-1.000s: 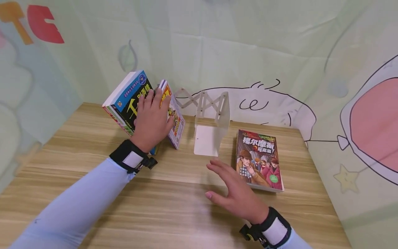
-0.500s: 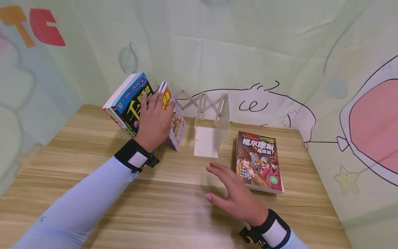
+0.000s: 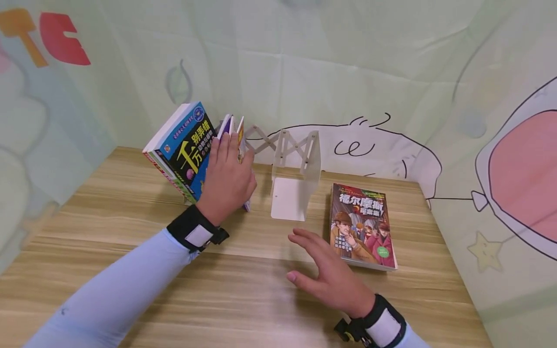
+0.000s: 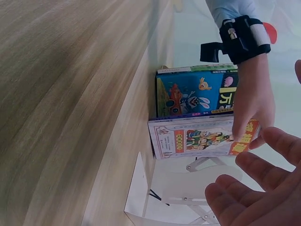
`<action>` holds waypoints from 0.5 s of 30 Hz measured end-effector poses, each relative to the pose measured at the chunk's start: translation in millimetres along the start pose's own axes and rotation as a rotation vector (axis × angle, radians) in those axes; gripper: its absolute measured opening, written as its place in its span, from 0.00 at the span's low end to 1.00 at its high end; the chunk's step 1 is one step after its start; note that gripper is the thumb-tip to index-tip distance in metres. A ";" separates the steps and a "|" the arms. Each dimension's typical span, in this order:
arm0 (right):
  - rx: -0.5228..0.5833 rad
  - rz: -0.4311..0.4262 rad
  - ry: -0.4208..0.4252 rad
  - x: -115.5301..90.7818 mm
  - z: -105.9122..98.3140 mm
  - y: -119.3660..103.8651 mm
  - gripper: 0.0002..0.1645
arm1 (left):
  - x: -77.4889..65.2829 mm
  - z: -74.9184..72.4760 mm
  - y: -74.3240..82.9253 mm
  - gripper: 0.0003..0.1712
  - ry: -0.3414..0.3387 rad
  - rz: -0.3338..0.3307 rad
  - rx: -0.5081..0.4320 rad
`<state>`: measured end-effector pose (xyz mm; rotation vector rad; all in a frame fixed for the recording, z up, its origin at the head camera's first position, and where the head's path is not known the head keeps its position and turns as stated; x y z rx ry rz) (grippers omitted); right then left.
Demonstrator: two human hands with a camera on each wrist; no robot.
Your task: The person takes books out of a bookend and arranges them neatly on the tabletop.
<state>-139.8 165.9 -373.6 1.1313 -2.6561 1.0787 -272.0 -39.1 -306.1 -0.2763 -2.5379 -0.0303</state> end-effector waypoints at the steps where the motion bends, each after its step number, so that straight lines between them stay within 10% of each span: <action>1: 0.000 0.002 0.000 -0.3 0.1 0.2 0.41 | -1.0 -1.6 1.2 0.20 0.010 0.004 -0.006; 10: -0.007 -0.015 0.014 -1.9 -1.0 0.4 0.40 | -9.3 -24.5 10.4 0.15 0.195 0.131 -0.196; 15: 0.007 -0.022 0.010 -2.5 -1.4 -1.1 0.38 | -11.2 -21.8 8.7 0.20 0.191 0.107 -0.267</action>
Point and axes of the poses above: each hand's wrist, its own x-axis towards the middle knuckle, its own z-axis out of the palm, y = z × x, the point moved 7 cm from there along x, towards the middle knuckle, and after that the axes turned 7 degrees about -z, right-handed, at the moved point
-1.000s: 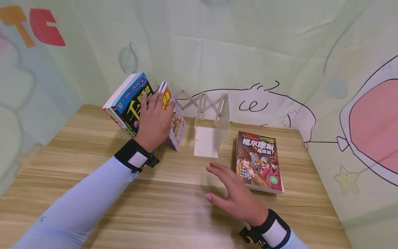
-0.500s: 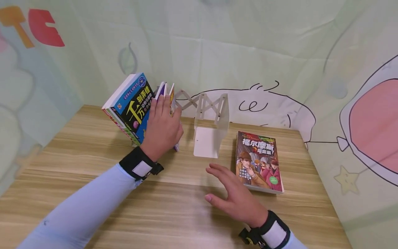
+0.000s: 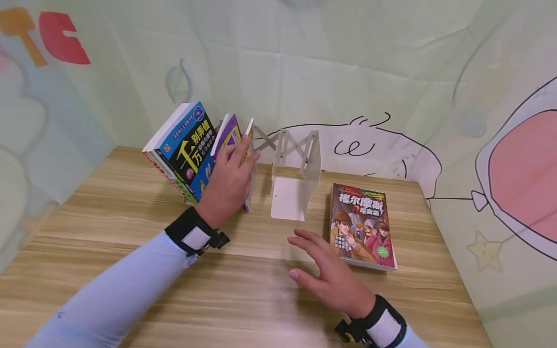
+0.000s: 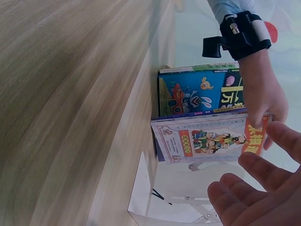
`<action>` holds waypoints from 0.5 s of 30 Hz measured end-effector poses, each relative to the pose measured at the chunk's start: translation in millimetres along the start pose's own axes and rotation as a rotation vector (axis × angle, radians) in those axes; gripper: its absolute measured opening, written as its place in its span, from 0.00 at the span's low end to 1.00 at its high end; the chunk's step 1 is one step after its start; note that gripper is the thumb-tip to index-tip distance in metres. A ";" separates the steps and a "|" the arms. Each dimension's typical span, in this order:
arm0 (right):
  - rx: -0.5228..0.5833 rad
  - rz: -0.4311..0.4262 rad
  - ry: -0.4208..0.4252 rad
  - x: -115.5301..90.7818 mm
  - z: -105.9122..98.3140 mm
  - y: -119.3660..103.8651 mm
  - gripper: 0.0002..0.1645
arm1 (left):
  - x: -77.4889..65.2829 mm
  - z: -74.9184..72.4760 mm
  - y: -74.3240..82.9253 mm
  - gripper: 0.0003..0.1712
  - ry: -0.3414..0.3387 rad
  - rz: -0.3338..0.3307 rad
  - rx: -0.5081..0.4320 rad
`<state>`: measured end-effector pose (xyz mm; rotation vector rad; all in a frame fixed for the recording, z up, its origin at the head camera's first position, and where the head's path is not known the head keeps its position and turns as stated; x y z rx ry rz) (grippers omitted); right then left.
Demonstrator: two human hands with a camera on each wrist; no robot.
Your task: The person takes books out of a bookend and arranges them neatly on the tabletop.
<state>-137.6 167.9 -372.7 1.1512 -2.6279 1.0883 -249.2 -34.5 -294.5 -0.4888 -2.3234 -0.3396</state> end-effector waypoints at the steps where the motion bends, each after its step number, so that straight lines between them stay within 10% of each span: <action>1: -0.001 -0.004 0.000 -0.1 0.1 -0.5 0.37 | -0.4 1.5 -1.1 0.22 -0.008 -0.017 -0.001; 9: -0.008 -0.008 0.000 -1.3 0.3 -0.1 0.37 | 0.5 13.9 -1.0 0.27 -0.220 -0.101 0.064; 15: -0.002 0.006 -0.007 -2.2 1.7 1.4 0.37 | -9.1 7.5 3.9 0.23 -0.149 -0.056 0.064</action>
Point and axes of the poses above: each hand's wrist, its own x-axis towards the middle knuckle, its own z-axis out of the palm, y = z × x, the point moved 7 cm from there along x, towards the middle knuckle, and after that the axes turned 7 degrees about -z, right-handed, at the moved point
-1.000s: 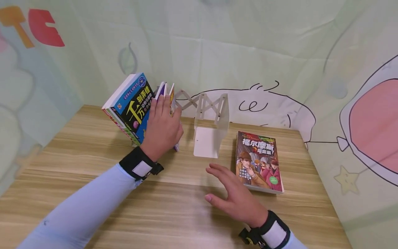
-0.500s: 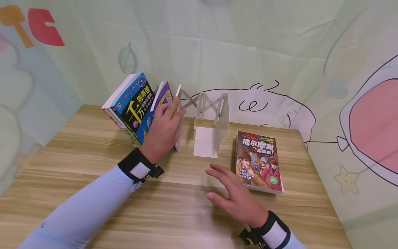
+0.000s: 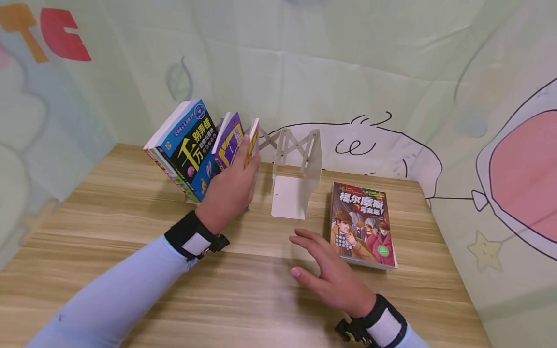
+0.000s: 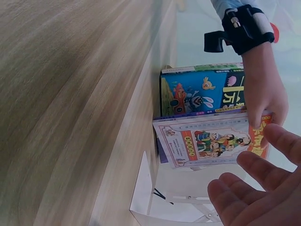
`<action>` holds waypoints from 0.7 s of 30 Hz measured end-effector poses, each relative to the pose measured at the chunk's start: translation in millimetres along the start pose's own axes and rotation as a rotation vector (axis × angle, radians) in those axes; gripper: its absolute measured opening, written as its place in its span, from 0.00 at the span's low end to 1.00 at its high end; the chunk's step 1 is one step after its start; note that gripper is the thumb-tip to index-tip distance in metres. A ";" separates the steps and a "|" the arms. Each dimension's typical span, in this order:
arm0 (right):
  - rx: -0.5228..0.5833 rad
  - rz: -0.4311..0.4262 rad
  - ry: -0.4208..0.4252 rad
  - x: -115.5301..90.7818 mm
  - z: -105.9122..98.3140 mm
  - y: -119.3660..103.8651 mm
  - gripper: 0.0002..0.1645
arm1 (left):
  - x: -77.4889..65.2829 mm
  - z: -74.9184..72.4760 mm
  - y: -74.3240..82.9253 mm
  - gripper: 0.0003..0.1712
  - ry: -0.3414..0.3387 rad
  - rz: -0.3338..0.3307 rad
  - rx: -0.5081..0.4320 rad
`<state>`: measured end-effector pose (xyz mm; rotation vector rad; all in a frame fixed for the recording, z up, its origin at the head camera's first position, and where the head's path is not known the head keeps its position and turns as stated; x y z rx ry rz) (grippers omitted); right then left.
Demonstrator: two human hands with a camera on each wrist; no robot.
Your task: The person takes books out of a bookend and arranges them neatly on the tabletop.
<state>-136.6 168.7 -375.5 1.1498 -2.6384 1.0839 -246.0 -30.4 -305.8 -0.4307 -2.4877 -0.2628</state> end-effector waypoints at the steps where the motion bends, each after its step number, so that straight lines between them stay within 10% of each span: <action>1: -0.003 0.004 0.000 -0.3 0.0 0.5 0.37 | -2.2 -1.1 0.5 0.23 0.007 0.004 -0.009; 21: -0.021 0.026 0.011 -6.1 -0.8 3.9 0.37 | -50.0 -13.8 -21.6 0.30 0.073 0.101 -0.215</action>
Point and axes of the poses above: each hand's wrist, its own x-axis towards the middle knuckle, its own z-axis out of the palm, y = z × x, the point moved 7 cm from there along x, towards the middle knuckle, and after that the axes turned 7 degrees about -z, right-handed, at the moved point
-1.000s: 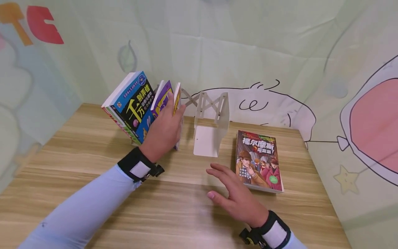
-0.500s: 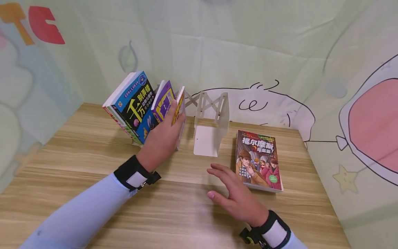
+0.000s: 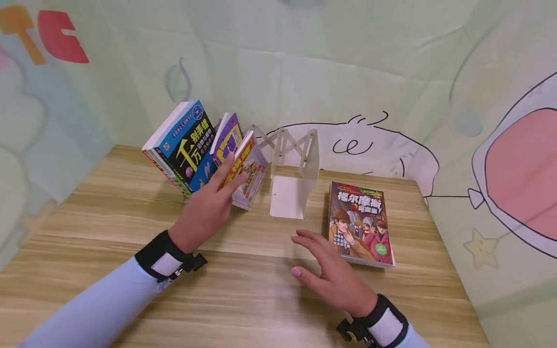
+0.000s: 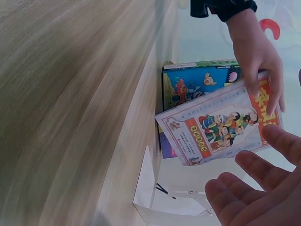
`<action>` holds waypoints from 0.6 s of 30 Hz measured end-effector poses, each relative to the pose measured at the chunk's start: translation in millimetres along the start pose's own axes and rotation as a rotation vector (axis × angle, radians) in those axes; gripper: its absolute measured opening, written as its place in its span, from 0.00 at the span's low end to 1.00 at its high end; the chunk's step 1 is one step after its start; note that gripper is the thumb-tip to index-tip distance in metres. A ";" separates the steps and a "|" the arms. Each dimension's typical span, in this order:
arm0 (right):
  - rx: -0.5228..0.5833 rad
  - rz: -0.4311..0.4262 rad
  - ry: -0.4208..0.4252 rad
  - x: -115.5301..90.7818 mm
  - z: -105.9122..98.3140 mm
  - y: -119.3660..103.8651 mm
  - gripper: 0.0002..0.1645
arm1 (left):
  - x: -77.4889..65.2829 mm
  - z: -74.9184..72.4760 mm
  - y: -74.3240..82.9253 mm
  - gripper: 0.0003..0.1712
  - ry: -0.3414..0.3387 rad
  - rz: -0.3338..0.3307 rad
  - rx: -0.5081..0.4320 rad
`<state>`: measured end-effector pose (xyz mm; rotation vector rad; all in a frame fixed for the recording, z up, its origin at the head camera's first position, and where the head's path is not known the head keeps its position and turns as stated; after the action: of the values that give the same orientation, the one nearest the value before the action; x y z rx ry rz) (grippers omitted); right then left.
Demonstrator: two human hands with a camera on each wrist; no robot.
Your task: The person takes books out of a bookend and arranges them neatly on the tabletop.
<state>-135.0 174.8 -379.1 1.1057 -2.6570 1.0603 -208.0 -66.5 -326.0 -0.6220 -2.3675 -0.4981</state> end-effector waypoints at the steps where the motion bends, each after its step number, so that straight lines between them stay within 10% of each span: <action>1: 0.000 0.001 0.000 0.0 -0.2 0.5 0.38 | -2.0 -0.9 -1.3 0.30 -0.001 0.000 -0.011; 18: 0.011 0.048 0.000 -3.0 -1.8 7.1 0.35 | -39.8 -54.1 13.5 0.38 0.112 0.068 -0.143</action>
<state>-137.7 181.2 -382.7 1.0491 -2.6938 1.0843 -147.3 -94.1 -310.2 -0.7175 -2.2115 -0.6583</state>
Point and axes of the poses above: each hand's wrist, its own x-axis towards the middle knuckle, its own z-axis out of the palm, y = z × x, the point moved 7 cm from there along x, towards the middle knuckle, and after that the axes turned 7 degrees about -z, right-handed, at the moved point
